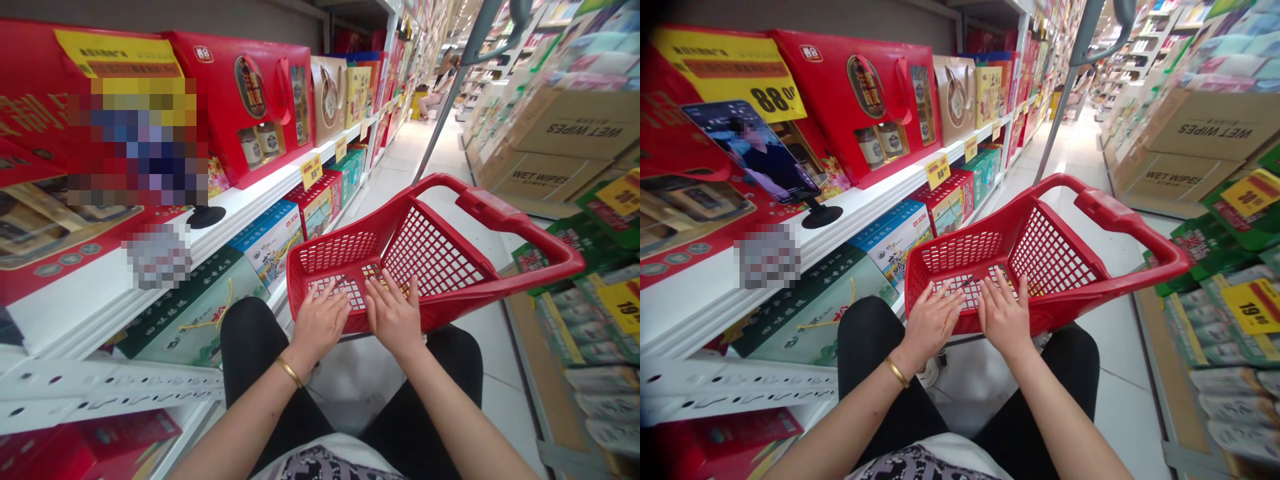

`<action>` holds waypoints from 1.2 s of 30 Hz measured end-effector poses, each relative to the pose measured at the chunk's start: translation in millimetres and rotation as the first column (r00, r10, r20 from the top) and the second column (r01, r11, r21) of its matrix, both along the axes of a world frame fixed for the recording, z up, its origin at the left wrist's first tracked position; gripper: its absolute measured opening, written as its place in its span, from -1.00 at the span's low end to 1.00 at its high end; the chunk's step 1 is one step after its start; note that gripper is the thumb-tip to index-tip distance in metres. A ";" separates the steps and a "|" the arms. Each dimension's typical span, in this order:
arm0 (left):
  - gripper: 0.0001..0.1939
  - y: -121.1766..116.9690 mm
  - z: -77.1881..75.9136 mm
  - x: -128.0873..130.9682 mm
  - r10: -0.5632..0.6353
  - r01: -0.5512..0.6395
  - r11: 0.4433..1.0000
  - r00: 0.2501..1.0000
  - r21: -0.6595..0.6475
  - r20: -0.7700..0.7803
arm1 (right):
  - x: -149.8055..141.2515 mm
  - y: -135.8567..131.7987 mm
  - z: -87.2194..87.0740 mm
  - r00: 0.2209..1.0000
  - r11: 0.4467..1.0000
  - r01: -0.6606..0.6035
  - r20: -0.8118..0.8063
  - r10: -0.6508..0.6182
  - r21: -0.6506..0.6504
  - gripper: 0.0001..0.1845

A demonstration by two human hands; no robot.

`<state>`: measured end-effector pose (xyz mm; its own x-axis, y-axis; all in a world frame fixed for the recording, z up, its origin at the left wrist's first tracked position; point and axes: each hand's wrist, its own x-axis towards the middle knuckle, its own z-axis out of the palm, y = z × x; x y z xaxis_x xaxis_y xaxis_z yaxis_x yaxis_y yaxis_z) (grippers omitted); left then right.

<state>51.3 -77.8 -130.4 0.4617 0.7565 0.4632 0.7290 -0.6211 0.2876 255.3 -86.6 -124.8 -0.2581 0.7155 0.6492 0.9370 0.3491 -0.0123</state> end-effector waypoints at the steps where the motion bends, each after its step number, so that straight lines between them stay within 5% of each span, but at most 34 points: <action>1: -0.66 0.8 -0.1 -1.6 -0.001 0.001 1.000 1.000 0.005 -0.004 | -1.4 0.0 1.6 1.000 1.000 -0.003 0.000 0.003 -0.010 -0.63; 9: -0.66 4.9 -0.3 -3.8 -0.005 0.005 1.000 1.000 -0.008 -0.010 | 62.5 6.9 16.5 0.981 0.977 0.195 -0.024 -0.193 0.082 -0.63; 18: -0.67 5.6 -2.5 -9.3 0.002 -0.002 0.999 1.000 0.037 0.010 | -0.5 0.7 6.1 1.000 0.999 0.004 -0.014 -0.004 0.033 -0.69; 27: -0.68 5.8 -0.7 -10.4 -0.008 0.007 0.999 1.000 0.037 0.007 | 102.6 11.0 15.2 0.969 0.947 0.246 -0.027 -0.246 0.204 -0.66; 36: -0.70 10.1 -1.1 -17.4 0.002 -0.003 0.998 1.000 0.069 0.023 | 38.9 5.7 13.6 0.997 0.995 0.030 0.061 -0.036 0.093 -0.68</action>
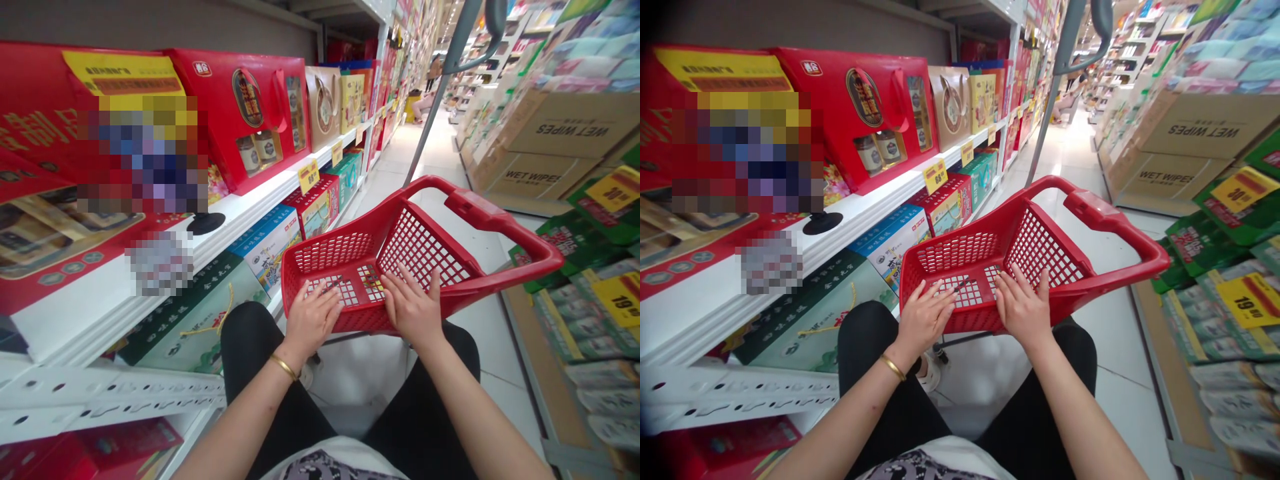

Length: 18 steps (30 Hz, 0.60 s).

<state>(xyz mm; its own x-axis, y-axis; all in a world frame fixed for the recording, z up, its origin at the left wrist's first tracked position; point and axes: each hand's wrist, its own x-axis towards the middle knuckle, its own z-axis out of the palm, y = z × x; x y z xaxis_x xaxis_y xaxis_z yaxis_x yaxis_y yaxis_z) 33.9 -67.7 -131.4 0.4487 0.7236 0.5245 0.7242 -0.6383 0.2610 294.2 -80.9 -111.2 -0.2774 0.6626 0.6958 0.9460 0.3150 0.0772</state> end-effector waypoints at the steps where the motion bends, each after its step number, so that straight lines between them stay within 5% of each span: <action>1: -0.70 0.6 -0.6 -1.4 0.001 -0.001 1.000 1.000 0.006 -0.003 | 4.2 0.7 1.4 1.000 1.000 0.000 0.003 0.000 0.006 -0.68; 7: -0.69 0.9 -4.3 -0.5 0.008 -0.008 1.000 1.000 0.017 0.001 | 46.0 9.6 7.2 0.992 0.989 0.126 -0.020 -0.125 0.079 -0.69; 14: -0.68 2.3 -3.0 -2.4 0.019 -0.019 1.000 1.000 0.013 0.009 | -4.5 4.1 -0.1 1.000 0.999 0.020 0.007 -0.020 -0.045 -0.64; 18: -0.68 3.8 -3.3 -7.3 0.021 -0.021 1.000 1.000 0.017 0.002 | 13.1 5.7 4.8 0.999 0.999 0.042 0.024 -0.042 0.005 -0.68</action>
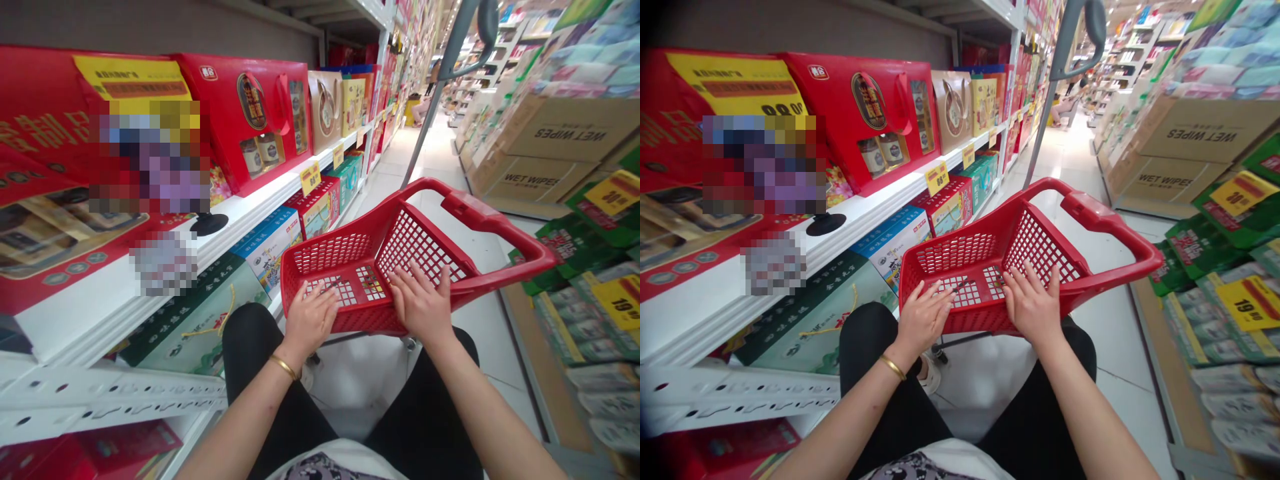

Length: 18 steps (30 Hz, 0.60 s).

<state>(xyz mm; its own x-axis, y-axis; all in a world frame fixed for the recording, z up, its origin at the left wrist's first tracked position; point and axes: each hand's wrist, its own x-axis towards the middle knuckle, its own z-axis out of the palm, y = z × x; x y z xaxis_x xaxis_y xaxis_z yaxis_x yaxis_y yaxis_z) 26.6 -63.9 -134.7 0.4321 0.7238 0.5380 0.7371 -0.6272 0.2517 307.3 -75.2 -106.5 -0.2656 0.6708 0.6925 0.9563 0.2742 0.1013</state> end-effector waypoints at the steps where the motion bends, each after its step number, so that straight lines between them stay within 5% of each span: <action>1: -0.68 0.2 -0.2 -0.4 -0.002 0.002 1.000 1.000 0.002 0.001 | 13.2 1.4 2.3 1.000 0.999 0.026 -0.002 -0.026 0.030 -0.69; 6: -0.70 -0.7 -0.3 3.7 -0.009 0.009 1.000 1.000 0.005 0.022 | 65.2 8.3 10.7 0.990 0.980 0.141 -0.030 -0.139 0.137 -0.72; 10: -0.70 -1.1 -1.0 5.5 -0.003 0.003 1.000 1.000 -0.001 0.026 | 35.2 5.3 3.3 0.993 0.990 0.105 -0.060 -0.100 0.091 -0.73; 14: -0.70 2.1 -4.3 -0.8 0.000 0.000 1.000 1.000 0.009 0.017 | -14.5 -0.6 -6.0 0.997 0.997 -0.080 -0.004 0.080 -0.009 -0.74; 18: -0.71 4.4 -5.5 -8.3 -0.010 0.010 0.999 1.000 0.041 0.018 | -1.6 -0.2 1.1 0.994 0.995 -0.098 0.056 0.097 0.018 -0.74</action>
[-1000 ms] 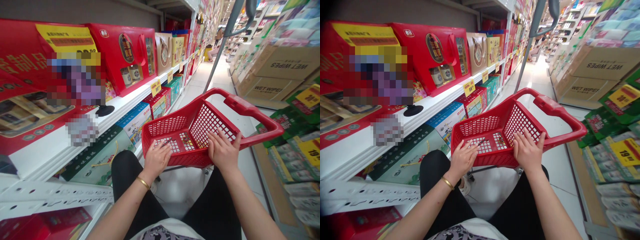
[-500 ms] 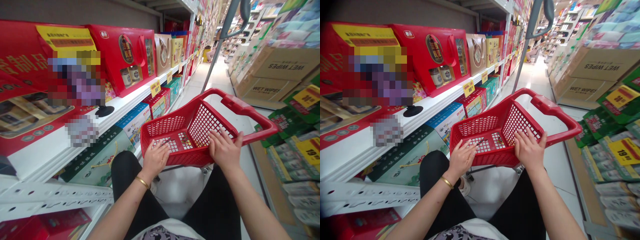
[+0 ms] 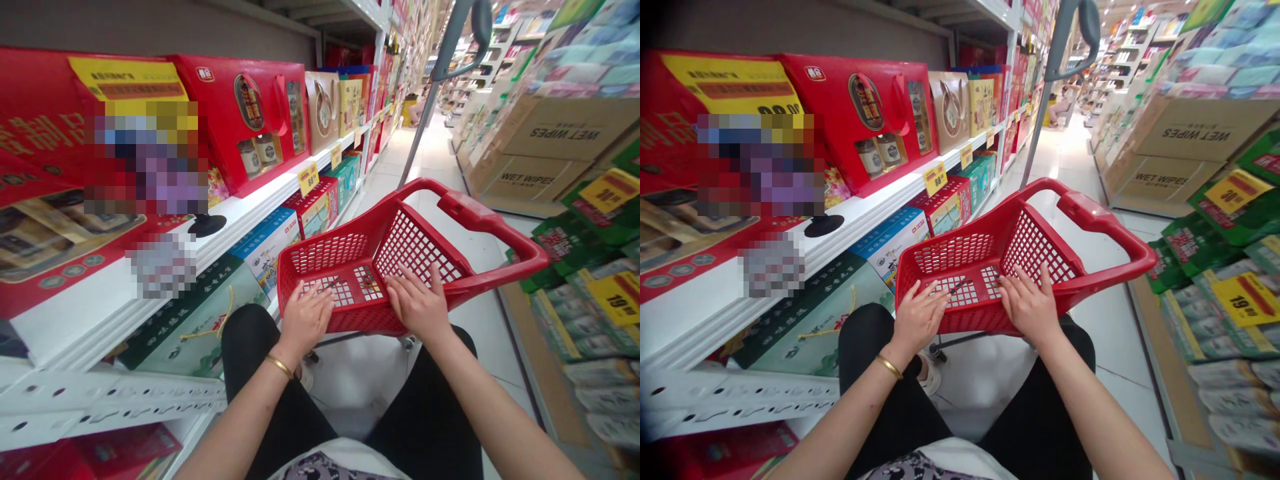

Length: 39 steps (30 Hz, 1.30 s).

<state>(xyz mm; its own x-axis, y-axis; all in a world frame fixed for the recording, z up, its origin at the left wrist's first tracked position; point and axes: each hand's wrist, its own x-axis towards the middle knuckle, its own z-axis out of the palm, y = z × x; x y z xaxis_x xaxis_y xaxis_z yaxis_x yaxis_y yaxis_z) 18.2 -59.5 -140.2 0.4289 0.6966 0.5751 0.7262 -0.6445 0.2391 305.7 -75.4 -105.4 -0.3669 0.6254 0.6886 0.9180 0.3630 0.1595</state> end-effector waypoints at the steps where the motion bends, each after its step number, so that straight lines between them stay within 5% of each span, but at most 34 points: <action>1: -0.71 -0.2 0.3 -0.9 -0.001 0.001 1.000 1.000 0.004 0.001 | 13.9 0.4 3.8 1.000 0.999 0.025 0.008 -0.025 0.023 -0.74; 5: -0.71 -2.9 3.1 0.9 -0.006 0.006 1.000 1.000 0.007 0.004 | 75.6 2.2 17.5 0.985 0.978 0.170 0.015 -0.173 0.120 -0.75; 8: -0.72 -4.1 4.7 5.5 -0.015 0.015 1.000 1.000 0.007 0.019 | 90.0 5.2 19.0 0.967 0.957 0.254 -0.023 -0.253 0.138 -0.74; 11: -0.72 -3.6 4.6 9.5 -0.021 0.020 1.000 0.999 0.002 0.038 | 58.0 7.5 10.4 0.964 0.961 0.257 -0.091 -0.249 0.101 -0.76; 18: -0.73 -2.8 3.6 9.7 0.008 -0.008 1.000 1.000 0.003 0.018 | -57.8 4.7 -20.9 0.990 0.995 -0.099 -0.103 0.096 -0.024 -0.76; 21: -0.73 -4.0 3.4 7.4 0.004 -0.005 1.000 1.000 0.005 0.018 | -46.1 3.5 -18.6 0.992 0.993 -0.113 -0.064 0.112 -0.022 -0.73; 28: -0.73 -9.9 5.4 18.7 0.003 -0.002 0.999 1.000 -0.048 0.025 | 24.8 8.4 -11.9 0.987 0.990 0.105 -0.132 -0.091 0.098 -0.70; 35: -0.72 -16.6 9.1 32.6 0.020 -0.018 0.997 1.000 -0.073 0.022 | -53.3 4.1 -47.0 0.978 0.991 -0.105 -0.169 0.118 0.086 -0.60; 39: -0.72 -16.0 10.4 29.3 0.016 -0.015 0.998 1.000 -0.057 0.013 | -54.0 3.4 -51.6 0.982 0.984 -0.159 -0.094 0.166 0.078 -0.55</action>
